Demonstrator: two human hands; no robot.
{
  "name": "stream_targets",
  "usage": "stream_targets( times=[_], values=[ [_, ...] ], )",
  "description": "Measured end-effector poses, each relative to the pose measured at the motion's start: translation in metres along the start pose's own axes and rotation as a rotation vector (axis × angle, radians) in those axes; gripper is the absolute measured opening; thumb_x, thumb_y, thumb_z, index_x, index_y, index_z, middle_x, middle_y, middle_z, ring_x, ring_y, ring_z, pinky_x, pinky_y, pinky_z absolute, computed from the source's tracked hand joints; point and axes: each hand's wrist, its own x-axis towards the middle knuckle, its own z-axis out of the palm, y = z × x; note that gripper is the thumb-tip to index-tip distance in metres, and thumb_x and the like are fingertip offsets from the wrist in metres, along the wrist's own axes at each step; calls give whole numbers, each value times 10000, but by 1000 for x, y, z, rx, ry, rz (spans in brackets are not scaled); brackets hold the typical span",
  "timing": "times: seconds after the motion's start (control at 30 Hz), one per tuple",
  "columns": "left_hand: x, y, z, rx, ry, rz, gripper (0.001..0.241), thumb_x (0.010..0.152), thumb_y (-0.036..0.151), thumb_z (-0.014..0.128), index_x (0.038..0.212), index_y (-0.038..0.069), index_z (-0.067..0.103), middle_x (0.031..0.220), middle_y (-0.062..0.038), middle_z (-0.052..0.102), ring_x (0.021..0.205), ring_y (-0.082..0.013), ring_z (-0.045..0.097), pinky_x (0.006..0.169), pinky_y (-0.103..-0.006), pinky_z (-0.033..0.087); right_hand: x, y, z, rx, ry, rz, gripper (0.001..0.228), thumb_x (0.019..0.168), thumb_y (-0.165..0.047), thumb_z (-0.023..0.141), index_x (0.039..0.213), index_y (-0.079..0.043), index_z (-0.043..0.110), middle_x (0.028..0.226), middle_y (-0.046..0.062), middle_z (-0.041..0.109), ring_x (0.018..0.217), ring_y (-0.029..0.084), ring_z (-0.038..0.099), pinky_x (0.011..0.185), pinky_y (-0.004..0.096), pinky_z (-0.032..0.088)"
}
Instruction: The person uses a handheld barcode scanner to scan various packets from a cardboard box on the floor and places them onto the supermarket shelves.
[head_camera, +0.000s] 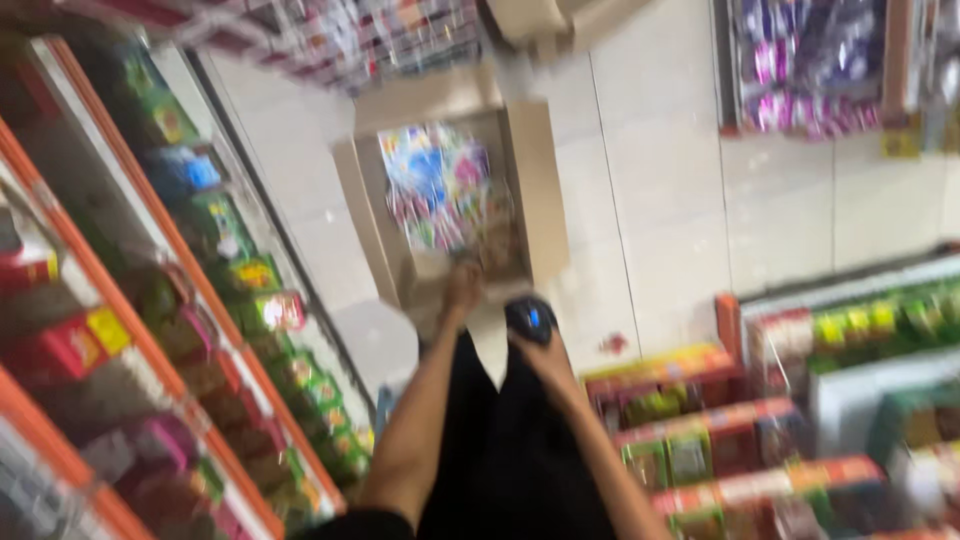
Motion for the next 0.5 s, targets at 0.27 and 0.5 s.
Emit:
stream_targets(
  times=[0.27, 0.5],
  values=[
    [106, 30, -15, 185, 568, 189, 700, 766, 132, 743, 1405, 7, 489, 1569, -224, 336, 1456, -402, 308, 1215, -561, 214, 64, -1, 42, 127, 11, -6, 153, 857, -179, 780, 879, -53, 695, 683, -26, 599, 607, 82, 530, 561, 279, 421],
    [177, 13, -86, 94, 352, 221, 628, 869, 156, 721, 1453, 92, 497, 1414, -159, 539, 1368, -345, 464, 1197, -519, 351, 96, -30, 76, 249, 59, 95, 175, 867, -174, 784, 912, -81, 642, 677, -31, 564, 595, 73, 510, 548, 270, 399]
  ],
)
